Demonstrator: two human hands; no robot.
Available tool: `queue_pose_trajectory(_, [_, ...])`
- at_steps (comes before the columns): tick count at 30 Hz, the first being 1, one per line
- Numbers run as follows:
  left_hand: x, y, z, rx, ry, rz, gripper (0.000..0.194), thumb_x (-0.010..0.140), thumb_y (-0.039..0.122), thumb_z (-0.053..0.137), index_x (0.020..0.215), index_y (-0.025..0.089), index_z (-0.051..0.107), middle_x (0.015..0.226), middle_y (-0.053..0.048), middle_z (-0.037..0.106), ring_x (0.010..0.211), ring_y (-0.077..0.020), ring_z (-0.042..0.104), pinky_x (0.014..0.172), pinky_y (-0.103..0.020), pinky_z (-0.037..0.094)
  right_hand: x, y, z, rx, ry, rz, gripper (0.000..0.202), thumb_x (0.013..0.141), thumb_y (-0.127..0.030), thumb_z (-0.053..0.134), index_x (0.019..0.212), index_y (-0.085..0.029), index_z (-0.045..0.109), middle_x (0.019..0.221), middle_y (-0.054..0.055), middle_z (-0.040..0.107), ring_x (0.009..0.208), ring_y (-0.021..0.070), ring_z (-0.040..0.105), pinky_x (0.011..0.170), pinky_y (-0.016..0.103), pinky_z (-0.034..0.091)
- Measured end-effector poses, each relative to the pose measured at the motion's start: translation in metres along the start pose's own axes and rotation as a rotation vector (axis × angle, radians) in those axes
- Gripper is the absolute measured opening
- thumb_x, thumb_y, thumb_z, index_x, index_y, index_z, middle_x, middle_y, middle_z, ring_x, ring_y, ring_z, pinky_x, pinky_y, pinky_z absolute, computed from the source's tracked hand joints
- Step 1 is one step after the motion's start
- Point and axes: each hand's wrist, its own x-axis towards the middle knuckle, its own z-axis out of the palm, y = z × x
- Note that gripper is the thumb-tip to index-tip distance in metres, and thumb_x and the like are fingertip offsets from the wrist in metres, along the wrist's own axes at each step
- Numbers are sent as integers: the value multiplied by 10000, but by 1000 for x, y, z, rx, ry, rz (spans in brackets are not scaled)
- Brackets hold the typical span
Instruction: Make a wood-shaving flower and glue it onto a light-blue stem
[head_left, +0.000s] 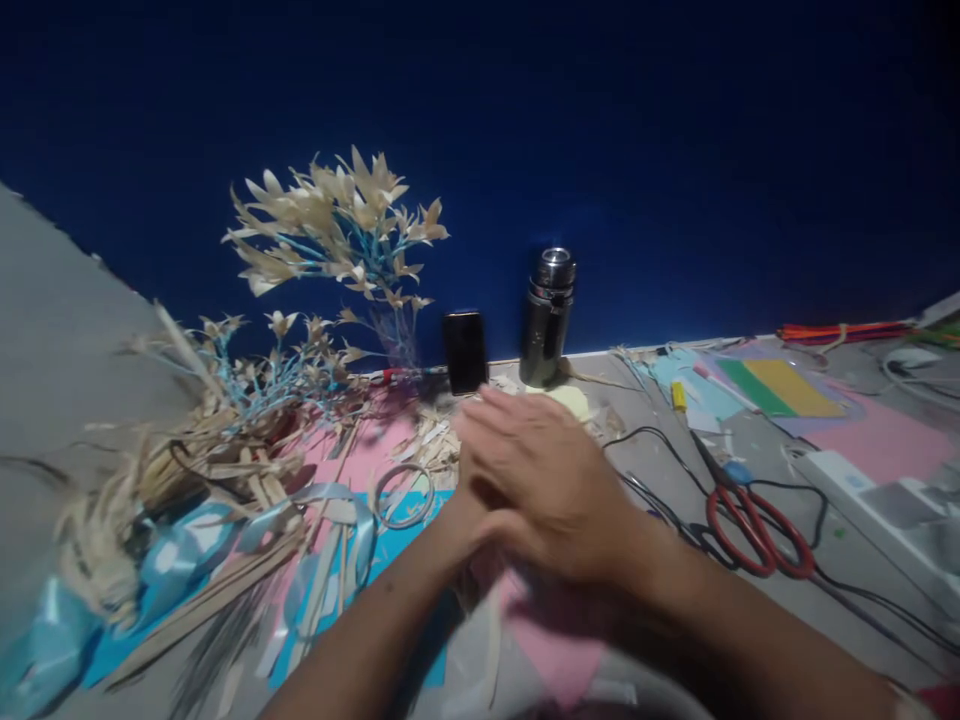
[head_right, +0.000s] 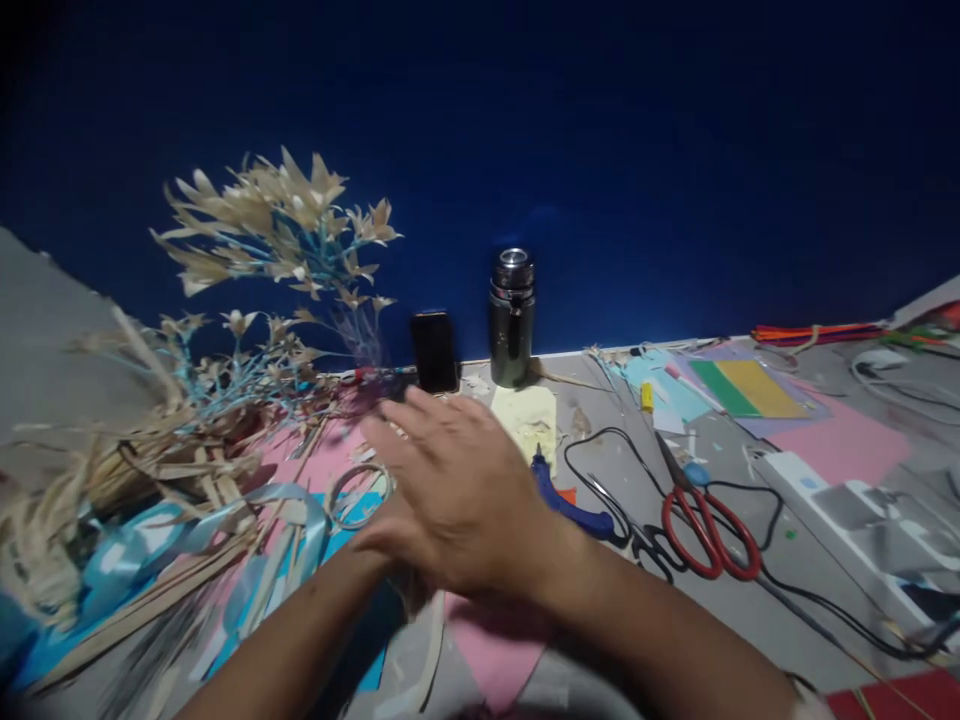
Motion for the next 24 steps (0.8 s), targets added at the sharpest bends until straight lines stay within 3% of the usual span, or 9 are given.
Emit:
queue_pose_trajectory(3, [-2,8,12,169,-110,55,285,808,122,535,582,259,641,734,-91,695,787,-228,619,726,-288,481,8,-11,41,-3,-146,-30,454,845,-588,722,1001,-163,753,1020,157,773,1094,368,649,1017,548,464])
queue_pose_trajectory(6, [-2,11,-2,391,-179,139,280,700,-25,562,674,224,687,757,-78,702,792,-242,621,783,-325,473,-11,-19,67,232,-311,-91,361,919,-551,650,944,-202,735,934,58,772,986,253,682,940,395,511])
queue_pose_trajectory(9, [-2,3,-47,385,-149,118,188,800,76,590,720,214,689,774,-61,692,761,-223,626,752,-323,484,-38,-13,55,290,-315,-94,330,1011,-456,534,836,-247,720,771,-30,733,798,138,686,778,229,513])
queue_pose_trajectory(11, [-10,-6,-83,109,-148,-6,112,847,241,651,747,214,696,671,-20,648,645,-193,598,644,-293,487,-53,-2,33,335,-285,-30,401,1058,-355,422,804,-223,702,708,-25,698,685,111,657,695,207,494])
queue_pose_trajectory(14, [-41,-16,-108,-165,30,-163,125,787,314,772,747,215,707,714,-8,660,702,-173,612,676,-270,500,-69,11,6,558,-117,475,328,1013,-247,438,805,-176,682,612,-20,618,547,108,578,574,213,445])
queue_pose_trajectory(16, [-70,-20,-96,-376,-19,-352,196,670,328,865,723,195,731,806,-43,703,705,-194,637,664,-309,532,-75,14,3,683,-36,698,189,930,-245,545,846,-167,696,635,-20,597,546,109,542,526,207,406])
queue_pose_trajectory(19, [-105,-23,-53,-706,-51,-600,318,639,384,884,878,204,775,823,-65,701,713,-222,668,685,-371,557,-82,9,18,852,9,829,177,754,-216,681,919,-169,727,697,-19,598,563,102,484,515,199,370])
queue_pose_trajectory(21, [-116,-27,-31,-803,-84,-581,309,592,384,910,785,190,767,840,-71,695,731,-228,672,686,-371,558,-87,5,33,913,32,867,178,686,-211,699,857,-166,725,668,-24,584,558,102,457,524,206,362])
queue_pose_trajectory(24, [-118,-35,-22,-722,-117,-524,286,591,376,910,625,158,727,838,-93,703,755,-250,679,706,-384,566,-96,4,49,907,52,930,66,660,-213,682,708,-168,681,574,-43,518,522,95,405,503,207,327])
